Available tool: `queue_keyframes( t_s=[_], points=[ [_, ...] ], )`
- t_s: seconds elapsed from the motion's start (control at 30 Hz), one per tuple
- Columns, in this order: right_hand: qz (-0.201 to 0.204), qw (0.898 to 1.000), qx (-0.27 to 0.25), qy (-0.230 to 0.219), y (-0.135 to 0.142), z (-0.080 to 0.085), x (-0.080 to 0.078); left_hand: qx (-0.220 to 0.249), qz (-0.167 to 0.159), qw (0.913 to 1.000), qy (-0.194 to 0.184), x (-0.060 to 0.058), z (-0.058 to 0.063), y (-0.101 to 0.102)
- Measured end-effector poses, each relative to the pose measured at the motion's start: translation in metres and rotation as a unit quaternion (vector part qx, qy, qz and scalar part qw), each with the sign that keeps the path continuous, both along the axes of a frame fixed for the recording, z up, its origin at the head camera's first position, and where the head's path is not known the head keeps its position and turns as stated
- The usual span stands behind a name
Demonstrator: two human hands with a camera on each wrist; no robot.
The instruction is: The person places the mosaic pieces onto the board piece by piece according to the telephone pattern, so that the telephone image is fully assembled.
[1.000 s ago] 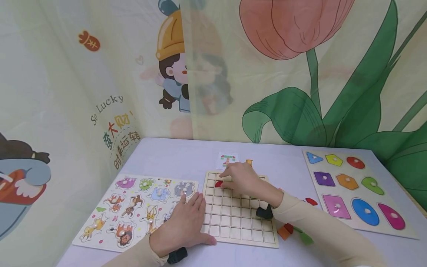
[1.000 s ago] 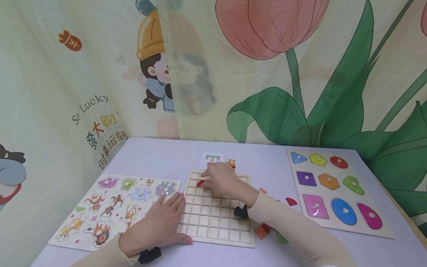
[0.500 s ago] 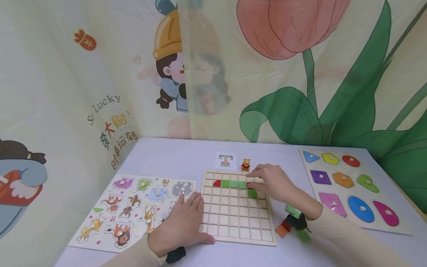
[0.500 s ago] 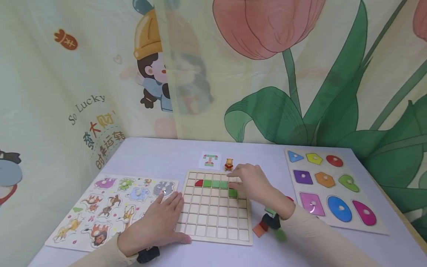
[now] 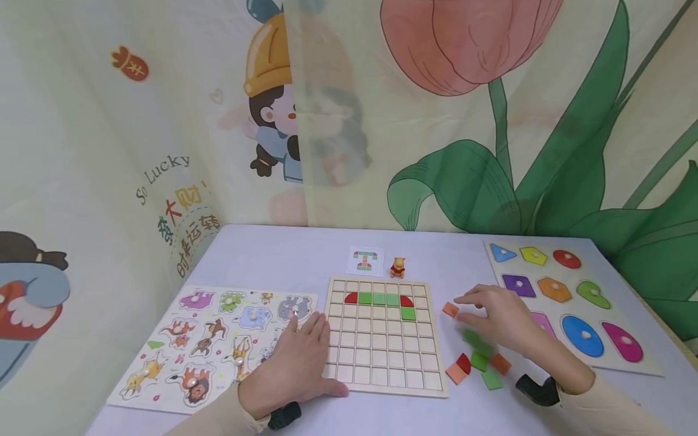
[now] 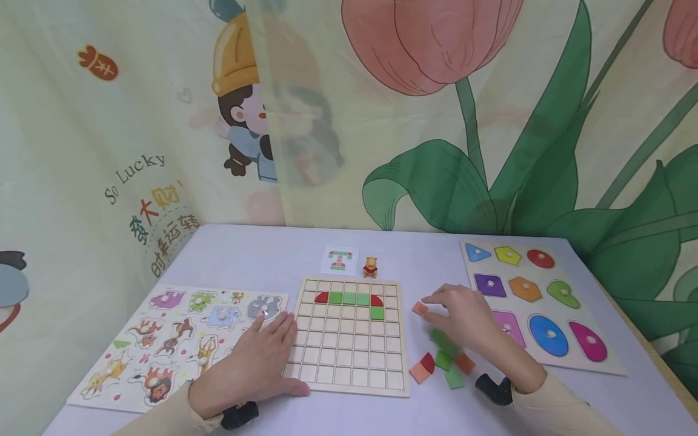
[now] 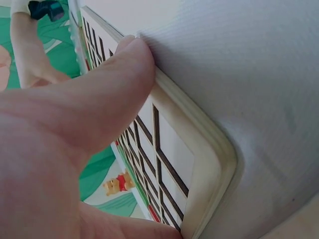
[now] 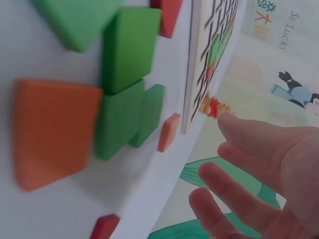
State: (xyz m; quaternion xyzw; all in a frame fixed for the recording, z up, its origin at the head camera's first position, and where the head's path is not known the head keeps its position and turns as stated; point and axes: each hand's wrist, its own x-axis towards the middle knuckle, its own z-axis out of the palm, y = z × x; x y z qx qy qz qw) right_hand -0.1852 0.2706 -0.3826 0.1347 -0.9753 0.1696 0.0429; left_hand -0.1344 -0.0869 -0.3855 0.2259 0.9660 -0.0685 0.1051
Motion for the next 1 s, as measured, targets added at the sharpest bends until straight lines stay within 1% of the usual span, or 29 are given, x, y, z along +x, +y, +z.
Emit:
queue_keyframes(
  t_s=[0.13, 0.33, 0.5, 0.8, 1.0],
  points=[
    [-0.016, 0.999, 0.000, -0.037, 0.008, -0.003, 0.010, 0.004, -0.001, 1.0000, 0.001, 0.000, 0.000, -0.001],
    [-0.025, 0.998, 0.021, -0.060, 0.012, -0.009, 0.021, 0.009, -0.002, 0.9999, 0.004, 0.001, 0.002, -0.001],
    [-0.030, 0.996, 0.022, -0.085, 0.014, -0.016, 0.026, 0.011, -0.004, 0.9999, 0.001, 0.001, 0.002, 0.000],
    [-0.034, 0.996, 0.028, -0.080, 0.013, -0.020, 0.025, 0.019, 0.002, 0.9998, -0.003, 0.001, 0.002, -0.001],
    [-0.036, 0.995, 0.029, -0.089, 0.009, -0.022, 0.024, 0.023, 0.004, 0.9997, -0.006, 0.001, 0.002, 0.000]
  ],
)
